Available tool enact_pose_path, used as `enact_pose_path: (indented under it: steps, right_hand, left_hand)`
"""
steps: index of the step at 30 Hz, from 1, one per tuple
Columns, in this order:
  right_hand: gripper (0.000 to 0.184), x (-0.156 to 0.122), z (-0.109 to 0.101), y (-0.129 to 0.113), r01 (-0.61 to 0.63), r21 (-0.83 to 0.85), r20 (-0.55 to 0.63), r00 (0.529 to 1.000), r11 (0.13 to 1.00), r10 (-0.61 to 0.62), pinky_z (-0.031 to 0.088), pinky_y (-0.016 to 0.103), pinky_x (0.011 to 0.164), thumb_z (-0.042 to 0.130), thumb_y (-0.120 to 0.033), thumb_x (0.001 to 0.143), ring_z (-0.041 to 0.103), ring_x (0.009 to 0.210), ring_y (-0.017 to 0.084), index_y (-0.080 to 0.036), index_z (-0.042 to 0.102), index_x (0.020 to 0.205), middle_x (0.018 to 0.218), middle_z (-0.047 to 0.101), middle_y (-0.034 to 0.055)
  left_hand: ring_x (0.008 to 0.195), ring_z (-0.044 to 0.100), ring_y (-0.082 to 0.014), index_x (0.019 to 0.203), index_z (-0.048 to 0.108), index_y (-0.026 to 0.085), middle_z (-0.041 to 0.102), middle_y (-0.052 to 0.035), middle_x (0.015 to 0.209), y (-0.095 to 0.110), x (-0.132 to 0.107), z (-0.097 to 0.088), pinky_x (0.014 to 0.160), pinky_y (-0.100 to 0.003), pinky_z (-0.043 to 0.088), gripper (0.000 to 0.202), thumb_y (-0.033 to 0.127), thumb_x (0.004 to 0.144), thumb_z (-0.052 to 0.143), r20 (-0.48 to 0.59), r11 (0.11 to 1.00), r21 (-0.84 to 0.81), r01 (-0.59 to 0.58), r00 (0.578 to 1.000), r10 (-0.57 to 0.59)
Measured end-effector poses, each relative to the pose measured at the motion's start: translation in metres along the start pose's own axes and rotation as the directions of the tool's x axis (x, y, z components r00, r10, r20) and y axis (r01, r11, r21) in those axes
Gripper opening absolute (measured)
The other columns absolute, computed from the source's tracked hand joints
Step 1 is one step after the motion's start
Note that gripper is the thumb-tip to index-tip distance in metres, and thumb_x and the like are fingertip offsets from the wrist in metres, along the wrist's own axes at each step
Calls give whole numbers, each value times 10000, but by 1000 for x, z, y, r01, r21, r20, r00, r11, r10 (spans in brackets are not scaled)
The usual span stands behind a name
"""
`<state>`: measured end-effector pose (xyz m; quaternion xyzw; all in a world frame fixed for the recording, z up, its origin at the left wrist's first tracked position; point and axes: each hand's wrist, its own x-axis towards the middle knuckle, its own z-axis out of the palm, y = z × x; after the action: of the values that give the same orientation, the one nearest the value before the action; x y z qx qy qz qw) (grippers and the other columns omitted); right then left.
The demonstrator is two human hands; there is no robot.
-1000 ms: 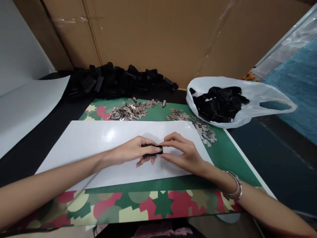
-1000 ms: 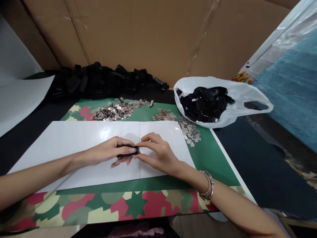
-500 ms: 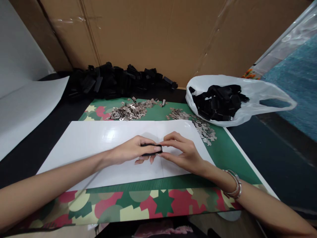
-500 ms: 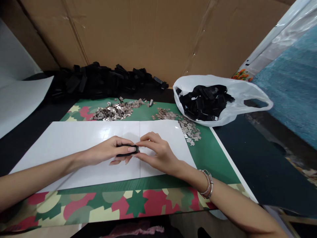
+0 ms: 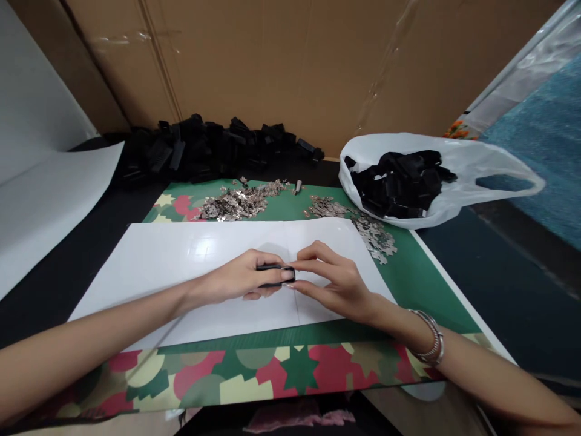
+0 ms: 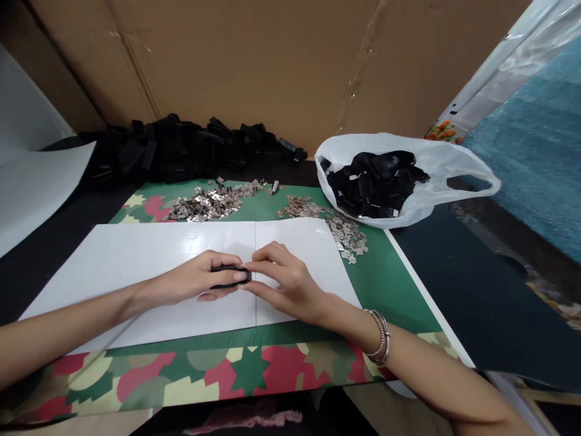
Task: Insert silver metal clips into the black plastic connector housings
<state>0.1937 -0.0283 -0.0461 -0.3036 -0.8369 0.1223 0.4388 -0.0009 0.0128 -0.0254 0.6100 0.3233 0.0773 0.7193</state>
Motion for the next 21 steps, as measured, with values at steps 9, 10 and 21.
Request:
enact_pose_path:
  steps: [9, 10, 21]
  right_hand:
    - [167, 3, -2, -2, -178, 95, 38, 984, 979, 175, 497, 300, 666, 628, -248, 801, 549, 758, 154, -176, 594, 948, 850, 574, 63]
    - [210, 5, -4, -3, -264, 114, 81, 963, 958, 256, 491, 292, 658, 664, -276, 769, 543, 741, 147, -175, 581, 932, 842, 571, 53]
    - [304, 15, -20, -1, -753, 324, 565, 639, 572, 522, 391, 236, 588, 706, -439, 678, 474, 632, 103, -164, 592, 737, 697, 553, -9]
  left_hand:
    - [397, 337, -43, 764, 538, 165, 425, 86, 506, -2, 1, 1, 431, -213, 266, 203, 347, 855, 536, -60, 995, 69, -74, 995, 78]
    - [397, 346, -45, 790, 532, 170, 443, 84, 518, -2, 1, 1, 435, -213, 271, 207, 364, 862, 523, -73, 993, 86, -82, 993, 89]
    - [436, 365, -56, 908, 459, 199, 500, 78, 584, -1, -2, 8, 443, -193, 274, 222, 398, 843, 532, -104, 969, 230, -87, 988, 114]
